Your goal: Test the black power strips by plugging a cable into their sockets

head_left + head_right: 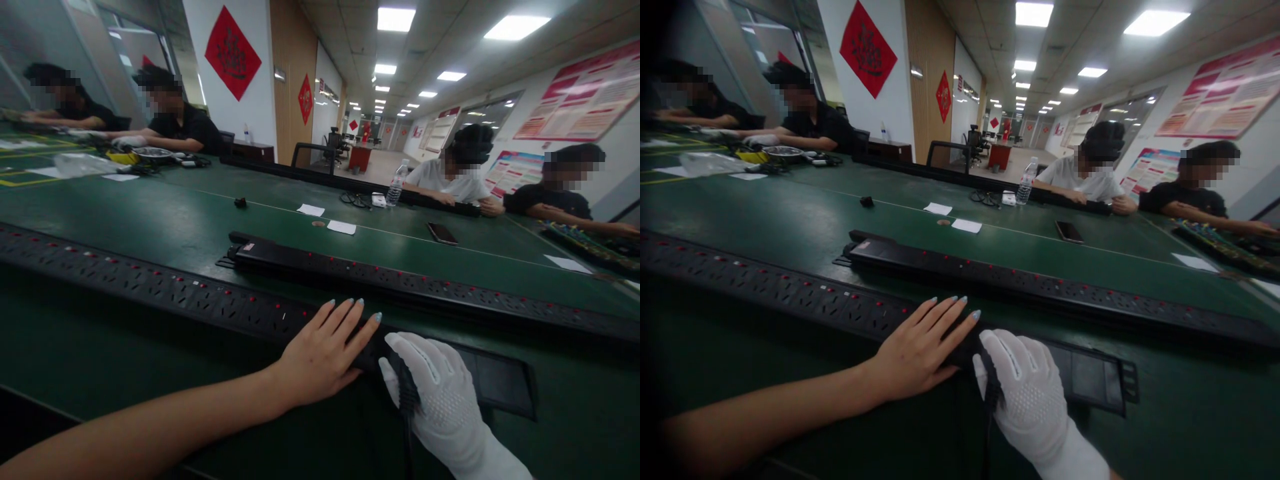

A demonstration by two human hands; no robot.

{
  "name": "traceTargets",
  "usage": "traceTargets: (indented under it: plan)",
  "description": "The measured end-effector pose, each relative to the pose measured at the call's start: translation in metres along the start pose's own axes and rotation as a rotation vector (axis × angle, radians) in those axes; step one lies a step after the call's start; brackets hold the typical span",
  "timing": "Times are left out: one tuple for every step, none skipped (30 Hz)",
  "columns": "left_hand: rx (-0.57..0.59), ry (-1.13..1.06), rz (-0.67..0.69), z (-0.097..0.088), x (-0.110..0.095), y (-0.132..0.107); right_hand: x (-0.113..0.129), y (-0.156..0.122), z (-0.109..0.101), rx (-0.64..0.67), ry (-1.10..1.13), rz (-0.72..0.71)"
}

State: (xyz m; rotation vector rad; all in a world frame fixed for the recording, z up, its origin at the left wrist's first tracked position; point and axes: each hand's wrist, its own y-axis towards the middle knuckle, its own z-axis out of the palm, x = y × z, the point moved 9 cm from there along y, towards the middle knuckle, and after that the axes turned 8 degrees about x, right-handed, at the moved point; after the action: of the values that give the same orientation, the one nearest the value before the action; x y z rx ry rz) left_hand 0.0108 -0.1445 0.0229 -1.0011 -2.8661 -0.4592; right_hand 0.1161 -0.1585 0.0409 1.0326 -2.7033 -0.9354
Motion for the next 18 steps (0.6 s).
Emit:
traceTargets:
  plan:
    - [-0.001,-0.003,-0.001,-0.0001,0.0000,0.0001,-0.0002,-0.0001,0.0003,0.003,0.001,0.003]
    - [-0.001,-0.008,-0.002,-0.0001,0.0000,0.0001,-0.0003,-0.0003,0.0005,0.006,0.000,0.006]
    - [0.000,-0.013,-0.002,-0.0001,-0.0001,0.0002,-0.0004,-0.0005,0.0008,0.010,-0.003,0.010]
    - [0.002,-0.018,-0.003,0.0000,0.0000,0.0003,-0.0006,-0.0008,0.0009,0.011,-0.005,0.014]
    - [0.004,-0.022,-0.004,0.0001,0.0001,0.0003,-0.0007,-0.0010,0.0008,0.009,-0.005,0.016]
    - [0.007,-0.024,-0.005,0.0002,0.0002,0.0004,-0.0008,-0.0012,0.0006,0.007,-0.005,0.017]
    - [0.009,-0.024,-0.005,0.0003,0.0003,0.0005,-0.0007,-0.0012,0.0005,0.006,-0.003,0.016]
    - [0.010,-0.023,-0.006,0.0003,0.0004,0.0005,-0.0006,-0.0009,0.0005,0.006,-0.003,0.016]
    - [0.006,-0.020,-0.008,0.0000,0.0006,0.0005,-0.0005,-0.0005,0.0005,0.006,-0.002,0.017]
    - [0.001,-0.017,-0.010,-0.0004,0.0007,0.0005,-0.0004,0.0002,0.0007,0.007,0.000,0.018]
    - [-0.005,-0.012,-0.012,-0.0009,0.0010,0.0005,-0.0004,0.0010,0.0010,0.012,0.003,0.020]
    - [-0.010,-0.008,-0.013,-0.0012,0.0011,0.0004,-0.0004,0.0017,0.0010,0.011,0.007,0.024]
    - [-0.014,-0.004,-0.012,-0.0015,0.0011,0.0003,-0.0004,0.0023,0.0008,0.009,0.013,0.028]
    - [-0.017,-0.001,-0.008,-0.0016,0.0009,0.0003,-0.0003,0.0028,0.0005,0.007,0.017,0.030]
    - [-0.018,0.000,-0.004,-0.0017,0.0007,0.0002,-0.0002,0.0030,0.0002,0.005,0.019,0.033]
    - [-0.018,-0.001,-0.001,-0.0017,0.0005,0.0002,0.0000,0.0031,-0.0002,0.003,0.020,0.034]
    - [-0.018,-0.004,0.001,-0.0018,0.0003,0.0002,0.0004,0.0030,-0.0008,0.000,0.020,0.032]
    - [-0.018,-0.008,0.003,-0.0019,0.0002,0.0002,0.0007,0.0028,-0.0015,-0.003,0.019,0.030]
